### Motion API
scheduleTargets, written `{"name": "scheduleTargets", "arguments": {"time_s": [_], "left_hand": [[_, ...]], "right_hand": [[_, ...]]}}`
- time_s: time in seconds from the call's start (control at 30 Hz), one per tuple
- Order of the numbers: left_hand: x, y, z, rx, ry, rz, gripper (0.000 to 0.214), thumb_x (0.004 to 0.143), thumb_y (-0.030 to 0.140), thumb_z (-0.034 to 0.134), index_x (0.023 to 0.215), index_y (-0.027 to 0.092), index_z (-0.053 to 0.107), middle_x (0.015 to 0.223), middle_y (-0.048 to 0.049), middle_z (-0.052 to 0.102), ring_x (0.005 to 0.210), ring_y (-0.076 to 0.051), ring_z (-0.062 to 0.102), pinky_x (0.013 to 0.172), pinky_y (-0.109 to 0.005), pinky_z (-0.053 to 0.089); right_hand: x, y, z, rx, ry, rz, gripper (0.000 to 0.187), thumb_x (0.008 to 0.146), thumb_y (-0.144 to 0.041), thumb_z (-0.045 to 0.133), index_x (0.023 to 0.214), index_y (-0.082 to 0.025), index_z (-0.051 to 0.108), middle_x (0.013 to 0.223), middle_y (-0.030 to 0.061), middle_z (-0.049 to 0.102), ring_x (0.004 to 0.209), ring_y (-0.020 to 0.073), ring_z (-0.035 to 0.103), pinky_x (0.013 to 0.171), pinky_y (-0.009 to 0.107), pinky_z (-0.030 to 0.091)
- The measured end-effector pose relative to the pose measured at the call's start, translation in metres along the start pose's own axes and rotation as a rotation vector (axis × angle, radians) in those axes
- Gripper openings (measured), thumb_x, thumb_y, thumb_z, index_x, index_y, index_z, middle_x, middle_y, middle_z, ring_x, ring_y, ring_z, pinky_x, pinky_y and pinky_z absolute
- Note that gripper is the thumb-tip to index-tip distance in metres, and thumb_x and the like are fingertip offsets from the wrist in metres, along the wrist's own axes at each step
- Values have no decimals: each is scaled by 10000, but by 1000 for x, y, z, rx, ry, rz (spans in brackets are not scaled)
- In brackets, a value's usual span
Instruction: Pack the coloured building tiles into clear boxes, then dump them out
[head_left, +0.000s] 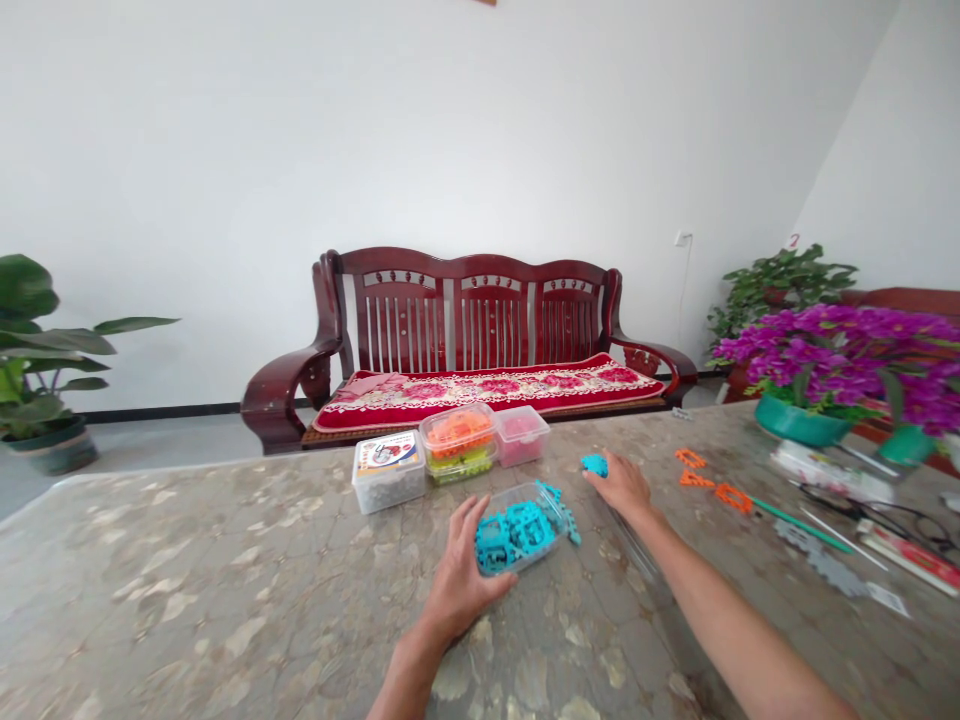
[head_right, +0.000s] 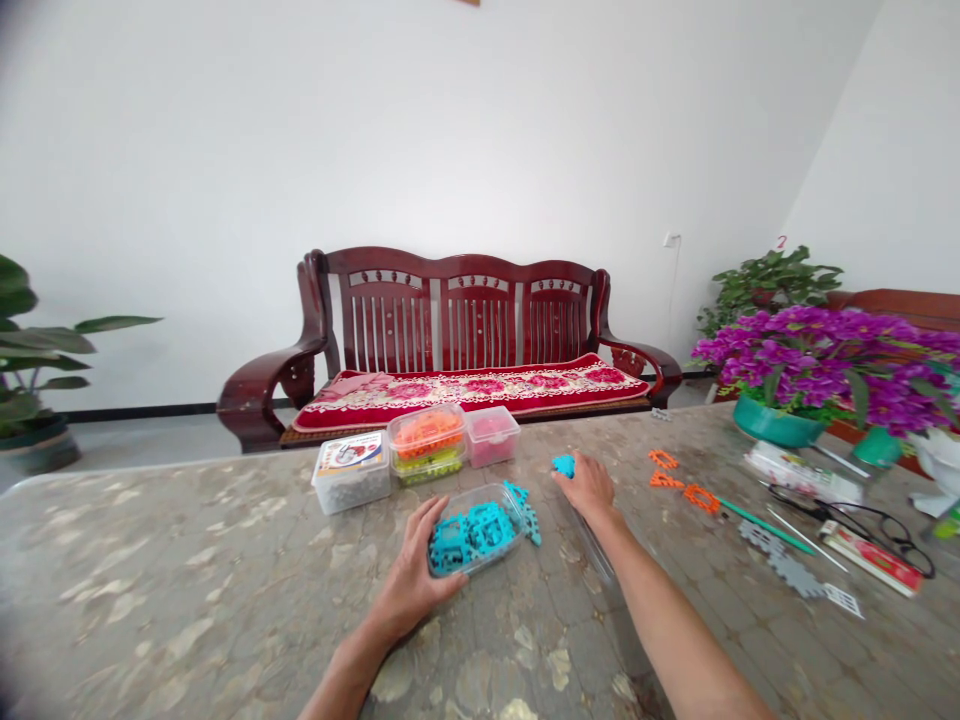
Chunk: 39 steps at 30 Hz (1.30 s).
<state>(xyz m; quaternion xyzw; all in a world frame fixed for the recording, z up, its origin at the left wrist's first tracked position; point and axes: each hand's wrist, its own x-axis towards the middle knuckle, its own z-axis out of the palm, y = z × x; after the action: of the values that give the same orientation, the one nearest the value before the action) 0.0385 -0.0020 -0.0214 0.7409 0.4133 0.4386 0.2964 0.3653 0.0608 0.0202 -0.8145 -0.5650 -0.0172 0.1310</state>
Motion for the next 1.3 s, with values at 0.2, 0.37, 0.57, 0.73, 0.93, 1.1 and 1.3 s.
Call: {"name": "scheduleTargets", "arguments": {"time_s": [0.2,0.37,0.57,0.73,0.93,1.1,1.3], "left_hand": [[0,0,0,-4,15,0,908,619,208,744,1450,221,378,1478,-133,350,1399,-339,330,1155,-516,299],[0,-1,1,-1,8,14,898,643,242,752,1455,226,369,1482,-137,340,1403,-339,322,1154,-524,296],[-1,0,-1,-5,-3,7,905,646,251,759,1460,237,362,1483,-137,336,1408,-344,312,1155,-539,286],[0,-1,0,-14,3,11,913,630,228,752,1457,230,365,1478,-132,345,1405,-337,316,1161,-527,282],[0,1,0,-39,29,16,959,596,181,739,1468,231,343,1466,-126,358,1394,-339,329,1151,-517,304],[-1,3,1,-89,16,-23,1059,596,156,737,1511,243,211,1471,-129,338,1359,-329,374,1130,-517,336],[-2,1,3,-119,33,-46,1146,605,178,758,1532,241,88,1479,-153,323,1345,-323,402,1128,-524,339]], "right_hand": [[6,-5,0,-72,-53,30,387,868,-351,532,1210,-198,626,1139,140,686,1051,290,643,834,368,485],[8,-3,0,-77,-63,56,408,844,-376,556,1206,-201,627,1112,141,699,1033,298,656,803,364,495],[8,-4,-1,-59,-47,48,374,853,-356,548,1184,-213,643,1137,140,690,1052,303,648,828,377,492],[7,1,-4,10,-18,60,336,833,-306,573,1133,-198,677,1079,157,713,1063,328,644,870,413,482],[-4,-20,-17,279,-40,-98,440,820,-357,622,1241,-227,621,1164,64,713,1046,208,671,882,296,511],[-45,-67,-41,730,-176,-495,473,722,-271,693,1191,-213,662,1122,56,729,973,216,683,884,351,531],[-81,-107,-55,526,-276,-763,599,638,-190,742,1228,-238,655,1185,63,702,1050,246,647,934,384,499]]}}
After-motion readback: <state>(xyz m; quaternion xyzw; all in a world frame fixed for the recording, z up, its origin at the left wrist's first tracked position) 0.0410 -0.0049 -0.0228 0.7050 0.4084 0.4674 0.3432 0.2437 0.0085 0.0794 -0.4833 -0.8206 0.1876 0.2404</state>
